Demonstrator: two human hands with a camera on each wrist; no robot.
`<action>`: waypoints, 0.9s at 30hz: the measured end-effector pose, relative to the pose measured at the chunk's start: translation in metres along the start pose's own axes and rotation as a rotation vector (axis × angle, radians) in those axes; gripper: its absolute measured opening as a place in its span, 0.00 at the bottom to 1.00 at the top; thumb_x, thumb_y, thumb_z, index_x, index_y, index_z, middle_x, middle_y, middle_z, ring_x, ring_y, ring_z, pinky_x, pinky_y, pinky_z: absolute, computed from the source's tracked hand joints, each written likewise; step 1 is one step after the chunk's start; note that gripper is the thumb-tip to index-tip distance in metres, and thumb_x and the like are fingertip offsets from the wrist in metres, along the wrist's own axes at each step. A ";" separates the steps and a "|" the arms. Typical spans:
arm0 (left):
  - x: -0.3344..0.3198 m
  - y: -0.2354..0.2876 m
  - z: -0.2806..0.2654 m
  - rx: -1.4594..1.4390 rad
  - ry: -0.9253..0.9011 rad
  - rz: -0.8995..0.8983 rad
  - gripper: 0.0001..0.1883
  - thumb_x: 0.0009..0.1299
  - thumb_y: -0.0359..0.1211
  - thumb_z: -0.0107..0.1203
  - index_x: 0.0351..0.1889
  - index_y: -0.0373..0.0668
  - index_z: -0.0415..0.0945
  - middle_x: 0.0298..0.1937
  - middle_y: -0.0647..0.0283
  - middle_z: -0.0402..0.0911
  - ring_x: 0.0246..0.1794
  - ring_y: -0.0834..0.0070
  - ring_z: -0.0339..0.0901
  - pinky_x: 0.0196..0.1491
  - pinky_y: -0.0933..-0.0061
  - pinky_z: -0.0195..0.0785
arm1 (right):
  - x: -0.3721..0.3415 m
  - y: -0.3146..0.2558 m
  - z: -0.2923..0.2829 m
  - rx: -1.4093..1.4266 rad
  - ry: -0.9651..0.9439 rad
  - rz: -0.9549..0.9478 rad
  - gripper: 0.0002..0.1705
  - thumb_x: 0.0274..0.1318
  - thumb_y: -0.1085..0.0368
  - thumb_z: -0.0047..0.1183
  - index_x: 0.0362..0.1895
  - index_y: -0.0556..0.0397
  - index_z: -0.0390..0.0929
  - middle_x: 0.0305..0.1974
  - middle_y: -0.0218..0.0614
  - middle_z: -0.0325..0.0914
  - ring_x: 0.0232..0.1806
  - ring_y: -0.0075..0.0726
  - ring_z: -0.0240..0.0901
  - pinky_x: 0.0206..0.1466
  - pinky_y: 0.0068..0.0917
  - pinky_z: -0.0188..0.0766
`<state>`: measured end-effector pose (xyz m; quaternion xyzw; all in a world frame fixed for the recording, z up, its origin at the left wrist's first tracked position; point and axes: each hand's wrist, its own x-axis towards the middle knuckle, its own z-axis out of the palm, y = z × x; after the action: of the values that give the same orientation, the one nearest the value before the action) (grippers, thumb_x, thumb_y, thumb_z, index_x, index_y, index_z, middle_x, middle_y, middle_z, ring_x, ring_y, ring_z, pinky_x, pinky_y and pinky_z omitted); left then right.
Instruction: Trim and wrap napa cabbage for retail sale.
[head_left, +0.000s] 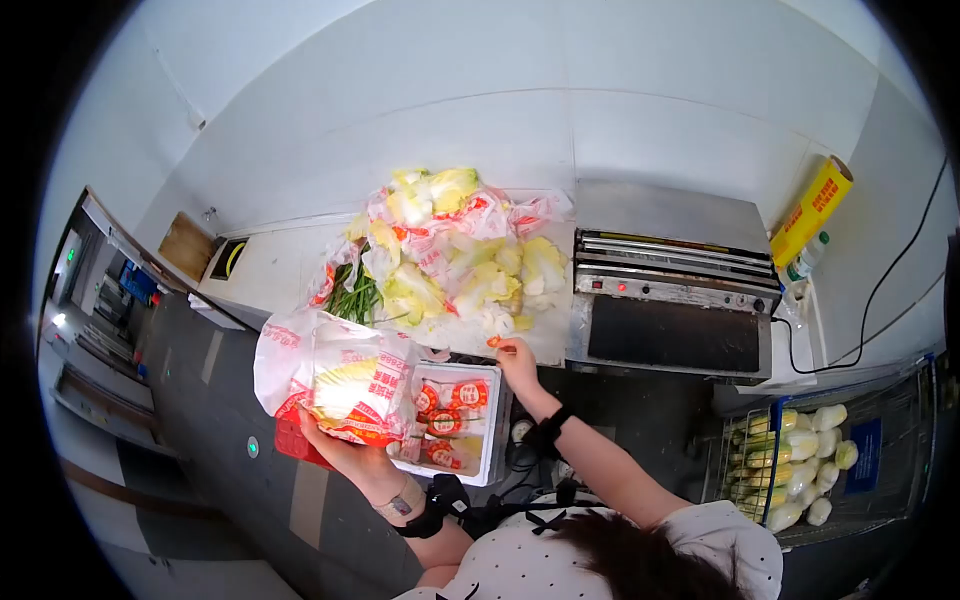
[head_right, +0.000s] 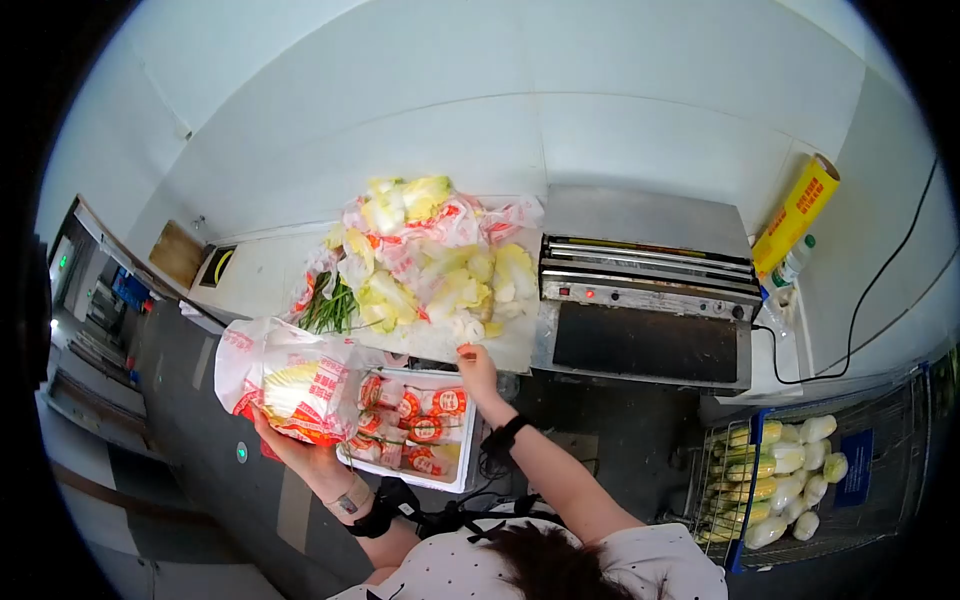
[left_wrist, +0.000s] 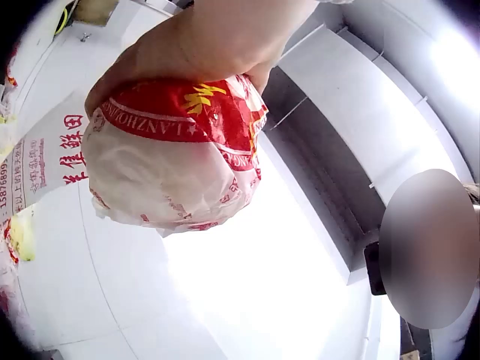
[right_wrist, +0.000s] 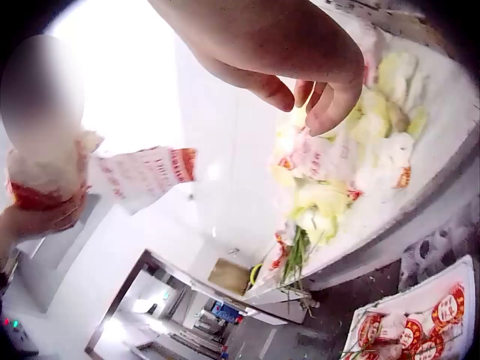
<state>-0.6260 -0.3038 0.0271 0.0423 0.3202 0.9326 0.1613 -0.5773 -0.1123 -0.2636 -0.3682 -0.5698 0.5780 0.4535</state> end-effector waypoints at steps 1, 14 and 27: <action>0.006 0.000 -0.002 -0.005 0.009 0.001 0.28 0.65 0.49 0.46 0.58 0.43 0.63 0.57 0.60 0.69 0.57 0.65 0.68 0.55 0.58 0.64 | 0.012 0.018 0.001 -0.067 0.006 0.072 0.09 0.51 0.70 0.49 0.39 0.58 0.72 0.30 0.37 0.74 0.28 0.30 0.73 0.31 0.23 0.69; 0.133 0.008 -0.022 -0.006 0.138 0.104 0.28 0.64 0.49 0.47 0.57 0.43 0.65 0.55 0.61 0.71 0.53 0.65 0.71 0.52 0.58 0.68 | 0.129 0.039 0.035 -0.842 0.182 0.095 0.22 0.42 0.70 0.51 0.45 0.57 0.61 0.44 0.56 0.62 0.48 0.59 0.62 0.51 0.44 0.60; 0.233 -0.030 -0.015 -0.029 0.185 -0.075 0.29 0.63 0.49 0.48 0.59 0.44 0.63 0.58 0.60 0.68 0.56 0.64 0.68 0.53 0.56 0.66 | 0.156 0.077 0.010 0.267 0.443 0.301 0.22 0.59 0.70 0.41 0.55 0.61 0.52 0.41 0.52 0.69 0.33 0.38 0.73 0.30 0.29 0.73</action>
<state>-0.8401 -0.2136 -0.0085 -0.0584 0.3217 0.9303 0.1662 -0.6446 0.0367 -0.3250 -0.5026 -0.3149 0.6142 0.5205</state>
